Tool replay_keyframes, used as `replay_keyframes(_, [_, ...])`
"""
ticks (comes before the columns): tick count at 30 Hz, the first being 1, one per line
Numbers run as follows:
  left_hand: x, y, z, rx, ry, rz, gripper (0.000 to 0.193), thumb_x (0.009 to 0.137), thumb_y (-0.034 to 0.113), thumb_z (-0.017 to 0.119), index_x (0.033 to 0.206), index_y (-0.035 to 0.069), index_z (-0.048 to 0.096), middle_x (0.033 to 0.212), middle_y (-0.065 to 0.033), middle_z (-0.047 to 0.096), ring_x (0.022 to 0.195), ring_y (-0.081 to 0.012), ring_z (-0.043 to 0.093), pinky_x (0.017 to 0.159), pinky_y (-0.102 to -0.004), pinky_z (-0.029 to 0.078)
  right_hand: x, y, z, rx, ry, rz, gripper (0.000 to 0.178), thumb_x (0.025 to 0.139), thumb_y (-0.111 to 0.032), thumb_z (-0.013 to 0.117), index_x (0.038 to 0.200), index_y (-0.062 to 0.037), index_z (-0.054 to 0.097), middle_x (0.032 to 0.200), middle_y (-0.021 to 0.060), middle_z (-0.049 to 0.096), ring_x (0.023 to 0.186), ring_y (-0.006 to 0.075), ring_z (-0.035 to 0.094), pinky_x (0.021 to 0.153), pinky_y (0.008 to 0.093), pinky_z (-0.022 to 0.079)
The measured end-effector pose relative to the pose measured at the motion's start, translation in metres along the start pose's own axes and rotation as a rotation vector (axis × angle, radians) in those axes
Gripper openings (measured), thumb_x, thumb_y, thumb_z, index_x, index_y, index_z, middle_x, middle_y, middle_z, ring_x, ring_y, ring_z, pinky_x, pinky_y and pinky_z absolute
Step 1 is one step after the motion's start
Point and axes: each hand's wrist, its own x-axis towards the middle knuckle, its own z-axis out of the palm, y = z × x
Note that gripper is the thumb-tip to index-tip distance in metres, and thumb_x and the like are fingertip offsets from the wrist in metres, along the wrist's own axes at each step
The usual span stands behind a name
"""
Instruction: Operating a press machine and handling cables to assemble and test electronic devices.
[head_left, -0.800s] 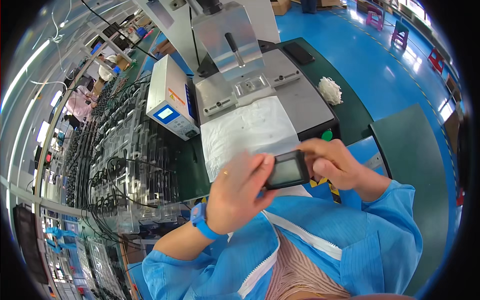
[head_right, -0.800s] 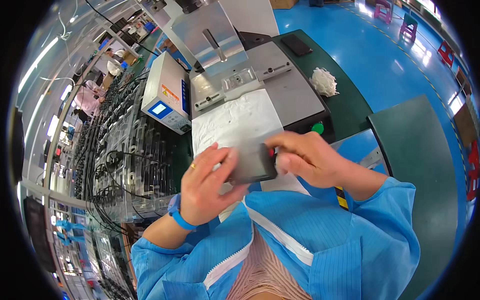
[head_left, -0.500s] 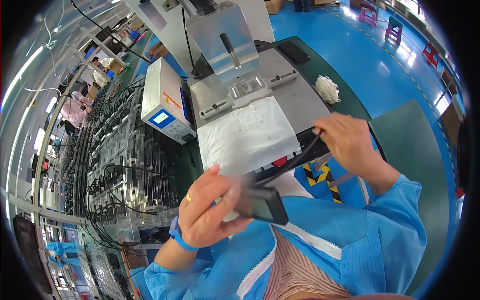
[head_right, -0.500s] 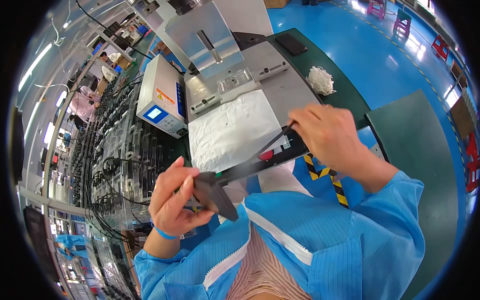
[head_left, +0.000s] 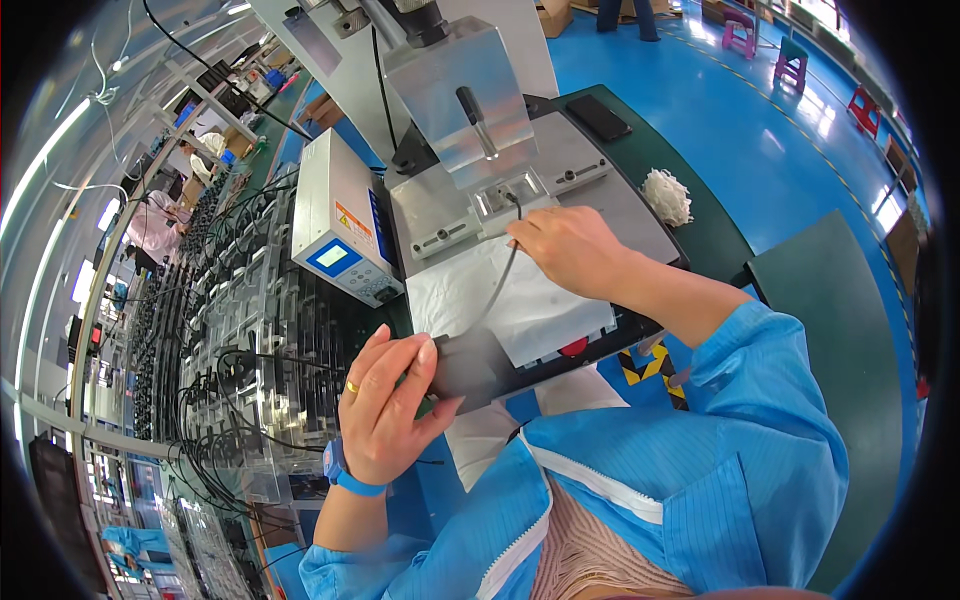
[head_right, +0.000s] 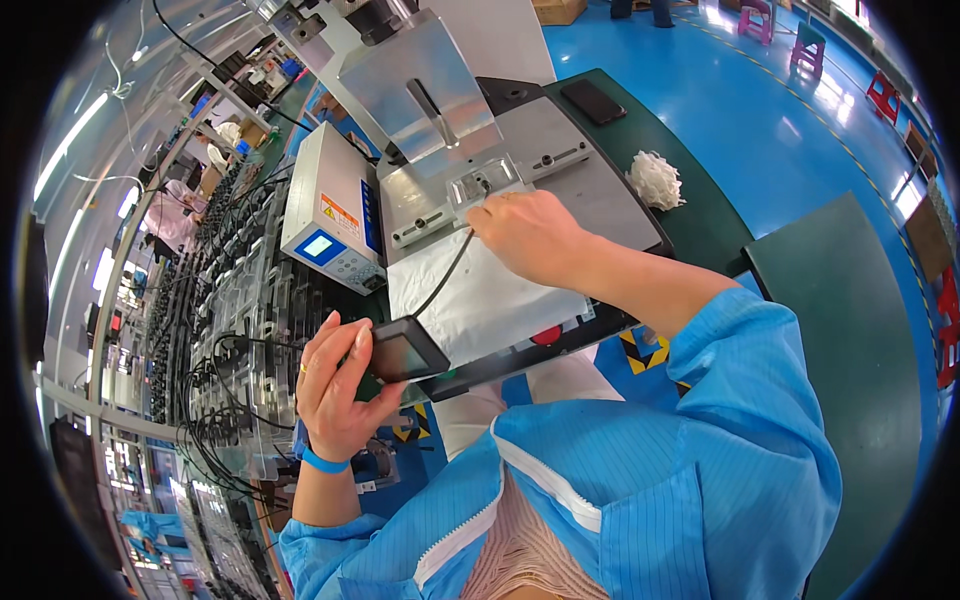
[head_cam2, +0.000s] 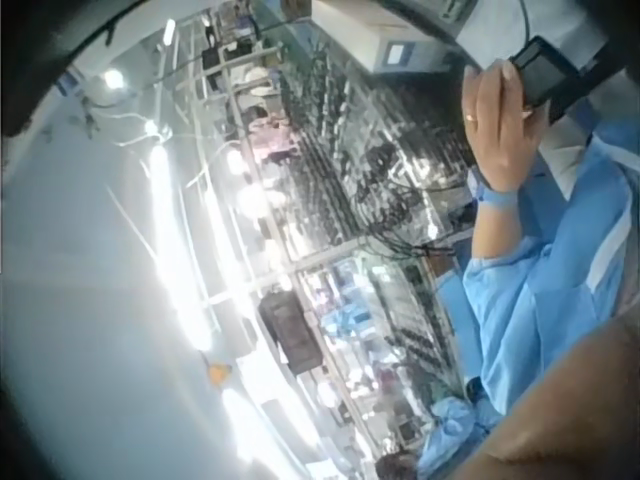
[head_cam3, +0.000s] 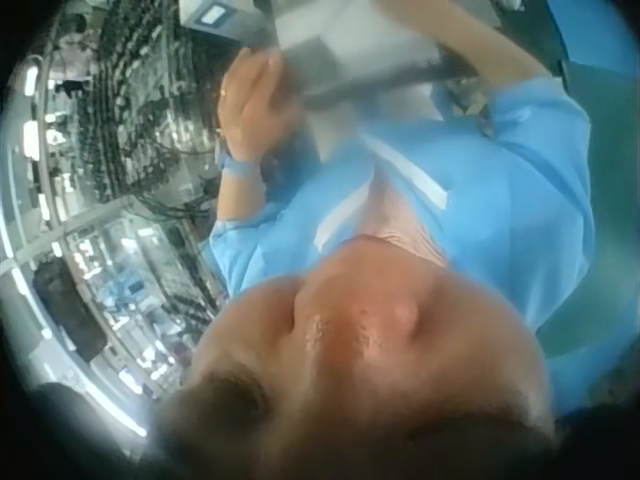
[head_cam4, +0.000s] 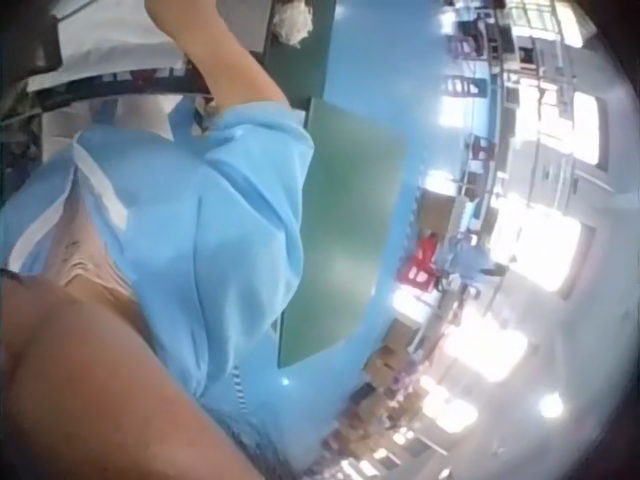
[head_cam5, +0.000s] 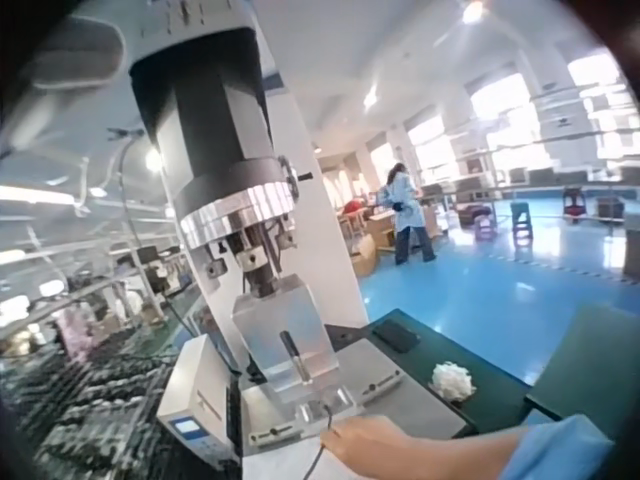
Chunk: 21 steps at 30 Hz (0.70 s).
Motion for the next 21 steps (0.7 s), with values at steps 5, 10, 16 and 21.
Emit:
replay_keyframes(5, [0.017,-0.026,0.035,0.098,-0.049,-0.048,0.053,0.059,0.002,0.073,0.110,0.001,0.060,0.111,-0.0096,0.058,0.096,-0.0252,0.056,0.092,-0.0368,0.046,0.020,0.023,0.041,-0.036,-0.022,0.072,0.025,0.084,-0.014,0.054,0.107,-0.0055,0.054,0.088,0.0080,0.057,0.076,0.0269,0.059,0.061,0.0333,0.047])
replay_keyframes(10, [0.032,-0.089,0.098,0.048,-0.074,-0.130,0.045,0.067,0.009,0.070,0.110,0.000,0.059,0.109,-0.0083,0.057,0.089,-0.0277,0.054,0.081,-0.0321,0.045,-0.025,0.031,0.020,0.178,0.127,0.087,0.030,0.083,-0.011,0.054,0.112,-0.0052,0.052,0.100,0.0081,0.055,0.086,0.0258,0.057,0.075,0.0336,0.046])
replay_keyframes(16, [0.067,-0.126,0.152,-0.102,-0.134,-0.103,0.040,0.073,0.014,0.068,0.110,0.000,0.060,0.107,-0.0104,0.057,0.089,-0.0292,0.053,0.080,-0.0332,0.045,-0.085,0.058,0.015,0.217,0.237,0.194,0.022,0.081,-0.004,0.056,0.103,-0.0042,0.058,0.101,0.0061,0.056,0.088,0.0242,0.052,0.083,0.0311,0.042])
replay_keyframes(21, [0.086,-0.135,0.168,-0.229,-0.346,-0.257,0.045,0.079,0.022,0.067,0.117,0.000,0.057,0.118,-0.0120,0.056,0.100,-0.0292,0.053,0.087,-0.0345,0.043,-0.087,0.058,0.014,0.238,0.275,0.235,0.017,0.078,-0.003,0.059,0.095,-0.0042,0.061,0.094,0.0059,0.057,0.087,0.0220,0.054,0.079,0.0303,0.044])
